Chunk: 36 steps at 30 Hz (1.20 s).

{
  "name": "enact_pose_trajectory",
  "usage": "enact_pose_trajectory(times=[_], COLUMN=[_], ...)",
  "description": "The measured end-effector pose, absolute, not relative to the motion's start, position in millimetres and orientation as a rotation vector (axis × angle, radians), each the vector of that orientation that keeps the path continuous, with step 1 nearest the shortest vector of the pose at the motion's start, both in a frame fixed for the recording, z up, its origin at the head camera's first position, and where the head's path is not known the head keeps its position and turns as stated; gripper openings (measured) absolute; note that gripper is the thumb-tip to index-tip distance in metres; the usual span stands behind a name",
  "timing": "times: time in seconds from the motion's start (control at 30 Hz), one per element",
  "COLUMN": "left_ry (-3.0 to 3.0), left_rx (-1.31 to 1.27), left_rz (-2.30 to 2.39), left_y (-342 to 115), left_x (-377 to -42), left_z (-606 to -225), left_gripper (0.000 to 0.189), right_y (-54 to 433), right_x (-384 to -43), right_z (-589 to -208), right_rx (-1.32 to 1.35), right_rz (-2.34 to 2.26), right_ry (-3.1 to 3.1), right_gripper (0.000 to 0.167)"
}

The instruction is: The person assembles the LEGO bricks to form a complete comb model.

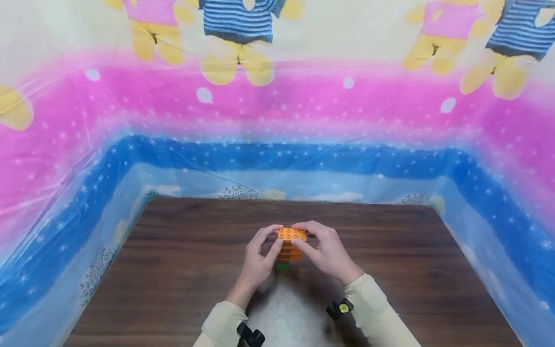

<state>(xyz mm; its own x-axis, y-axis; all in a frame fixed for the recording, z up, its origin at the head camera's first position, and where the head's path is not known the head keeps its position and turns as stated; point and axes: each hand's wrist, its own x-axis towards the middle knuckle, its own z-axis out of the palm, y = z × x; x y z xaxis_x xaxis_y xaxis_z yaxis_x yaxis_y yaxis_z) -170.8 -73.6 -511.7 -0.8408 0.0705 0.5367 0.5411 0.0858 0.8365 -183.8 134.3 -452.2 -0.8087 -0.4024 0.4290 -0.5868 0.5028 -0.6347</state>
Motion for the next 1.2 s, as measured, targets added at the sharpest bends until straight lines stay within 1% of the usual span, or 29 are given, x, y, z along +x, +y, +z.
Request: enact_pose_trajectory(times=[0.3,0.53,0.67,0.9,1.2], left_ry=[-2.076,-2.078,-2.093,-2.154,-2.241], left_rx=[-0.584,-0.639,-0.636,-0.605,-0.597], left_rz=[-1.767,-1.772,-1.787,-1.769,-1.810], left_y=[-74.3,-78.2,-80.6,-83.1,-86.8], left_x=[-169.7,-170.1,-168.5,-165.5,-161.2], left_z=[-516.9,-522.5,-527.2,-535.3,-541.8], left_gripper=[0.045,0.050,0.051,0.056,0.061], right_y=[134.9,138.8,141.0,143.0,144.9], right_x=[-182.6,-180.5,-180.0,-180.9,-181.2], right_z=[-459.1,-464.9,-470.4,-480.7,-493.5], right_rx=[0.828,0.799,0.785,0.771,0.833], right_rz=[1.241,1.309,1.307,1.257,1.206], right_ry=[-2.561,-2.603,-2.641,-2.680,-2.688], right_gripper=[0.041,0.057,0.062,0.060,0.055])
